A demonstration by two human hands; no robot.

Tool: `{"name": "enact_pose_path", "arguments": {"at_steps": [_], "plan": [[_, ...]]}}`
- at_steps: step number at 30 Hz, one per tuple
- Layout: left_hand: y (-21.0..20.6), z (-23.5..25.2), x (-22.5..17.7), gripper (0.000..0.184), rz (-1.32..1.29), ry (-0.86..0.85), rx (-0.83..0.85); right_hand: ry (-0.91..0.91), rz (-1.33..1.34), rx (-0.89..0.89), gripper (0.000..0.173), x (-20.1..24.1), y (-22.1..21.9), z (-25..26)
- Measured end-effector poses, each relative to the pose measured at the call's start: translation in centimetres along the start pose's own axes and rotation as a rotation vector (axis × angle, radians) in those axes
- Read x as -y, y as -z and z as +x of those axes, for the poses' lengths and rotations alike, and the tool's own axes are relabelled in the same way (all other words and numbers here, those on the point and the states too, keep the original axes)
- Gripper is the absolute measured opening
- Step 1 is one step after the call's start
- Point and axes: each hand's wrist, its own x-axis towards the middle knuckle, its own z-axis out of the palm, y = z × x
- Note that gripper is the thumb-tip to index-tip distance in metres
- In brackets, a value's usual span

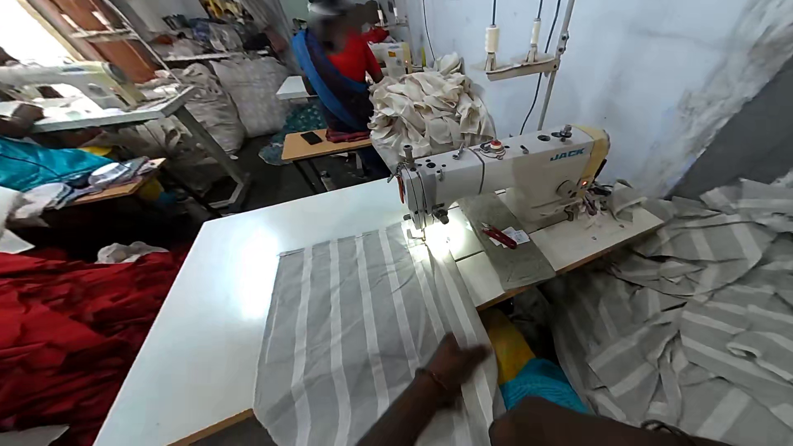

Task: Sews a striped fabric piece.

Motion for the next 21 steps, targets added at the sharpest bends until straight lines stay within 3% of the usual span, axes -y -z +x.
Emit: {"name": "enact_pose_path", "arguments": {"at_steps": [2, 5, 9, 12, 16, 21], "plan": [[-0.5, -0.8, 4.4, 0.036, 0.052, -0.115, 0.122, -0.176, 0.169, -0.254, 0.047, -3.3, 0.1, 1.3], [0.4, -0.9, 5.7, 0.026, 0.224, -0.158, 0.229, -0.477, 0.086, -0.566, 0.039, -7.5, 0.8, 5.2], [-0.5, -0.6, 4.4, 0.032, 0.353, -0.227, 0.281, -0.804, -0.059, -0.358, 0.061, -10.5, 1.8, 11.0], [-0.8, -0.7, 3.9, 0.036, 0.464, -0.249, 0.267, -0.836, -0.147, -0.353, 0.056, -10.1, 2.2, 12.3], [-0.7, -0.3, 3.6, 0.040, 0.650, -0.191, 0.322, -0.844, -0.295, -0.204, 0.052, -9.0, 0.2, 11.6], [0.3, 1.0, 4.5, 0.040, 0.612, -0.293, 0.365, -0.851, -0.230, -0.114, 0.060, -8.2, -0.6, 10.5]]}}
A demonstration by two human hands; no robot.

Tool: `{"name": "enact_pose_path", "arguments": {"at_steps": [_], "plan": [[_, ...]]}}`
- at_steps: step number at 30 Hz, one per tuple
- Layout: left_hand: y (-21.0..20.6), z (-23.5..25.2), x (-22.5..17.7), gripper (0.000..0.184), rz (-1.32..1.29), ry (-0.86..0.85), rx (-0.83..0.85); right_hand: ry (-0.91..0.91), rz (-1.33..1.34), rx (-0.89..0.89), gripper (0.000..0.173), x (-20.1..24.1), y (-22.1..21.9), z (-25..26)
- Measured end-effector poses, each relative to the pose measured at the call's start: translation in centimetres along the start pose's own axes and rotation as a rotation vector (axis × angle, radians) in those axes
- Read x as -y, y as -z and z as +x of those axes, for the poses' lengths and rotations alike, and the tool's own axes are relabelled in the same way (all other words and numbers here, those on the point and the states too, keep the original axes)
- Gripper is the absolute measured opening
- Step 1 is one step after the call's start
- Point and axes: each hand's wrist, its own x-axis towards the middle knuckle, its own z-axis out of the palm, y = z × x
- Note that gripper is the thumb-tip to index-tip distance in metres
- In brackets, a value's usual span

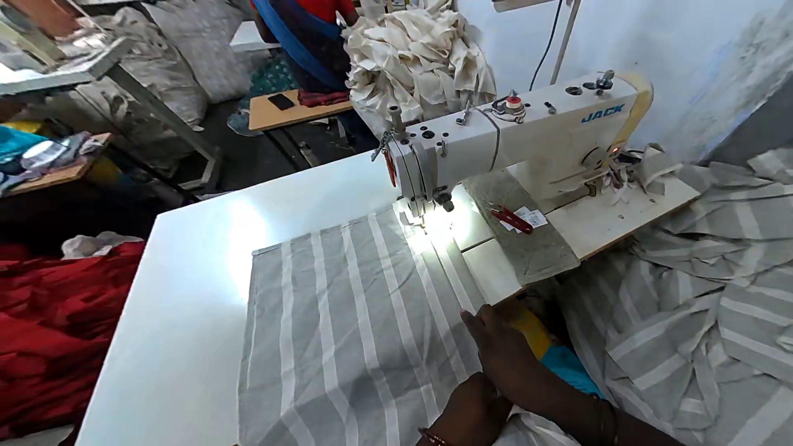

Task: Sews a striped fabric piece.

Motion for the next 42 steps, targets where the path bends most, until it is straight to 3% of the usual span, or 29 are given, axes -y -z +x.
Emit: {"name": "enact_pose_path", "arguments": {"at_steps": [6, 11, 14, 16, 19, 27, 32, 37, 42], "plan": [[1.6, 1.0, 1.9, 0.044, -0.011, -0.151, 0.119, -0.026, 0.063, 0.019, 0.065, -0.3, 0.4, 0.8], [2.4, 0.7, 2.3, 0.041, -0.220, -0.355, 0.272, -0.033, 0.091, 0.002, 0.064, -0.9, 1.1, 0.8], [2.5, 1.0, 3.3, 0.063, -0.351, -0.443, 0.342, -0.029, 0.083, -0.013, 0.062, -1.2, 1.6, 0.8], [2.5, 1.4, 3.8, 0.054, -0.371, -0.443, 0.363, -0.034, 0.091, -0.009, 0.061, -1.3, 1.8, 0.8], [2.5, 1.5, 3.2, 0.019, -0.263, -0.372, 0.262, -0.027, 0.096, -0.003, 0.059, -1.4, 2.1, 1.0], [3.2, 1.0, 1.9, 0.024, -0.024, -0.173, -0.074, -0.012, 0.086, 0.049, 0.052, -1.4, 3.4, 3.5], [6.3, 1.2, 1.0, 0.028, 0.225, 0.142, -0.534, -0.009, 0.127, 0.066, 0.050, -1.1, 4.5, 6.4], [11.4, 3.1, 0.2, 0.032, 0.287, 0.395, -0.427, 0.064, 0.125, -0.031, 0.049, -1.0, 4.8, 9.4], [13.8, 4.6, 0.7, 0.028, 0.345, 0.333, -0.511, 0.074, 0.082, -0.050, 0.048, 0.0, 6.3, 11.3]]}}
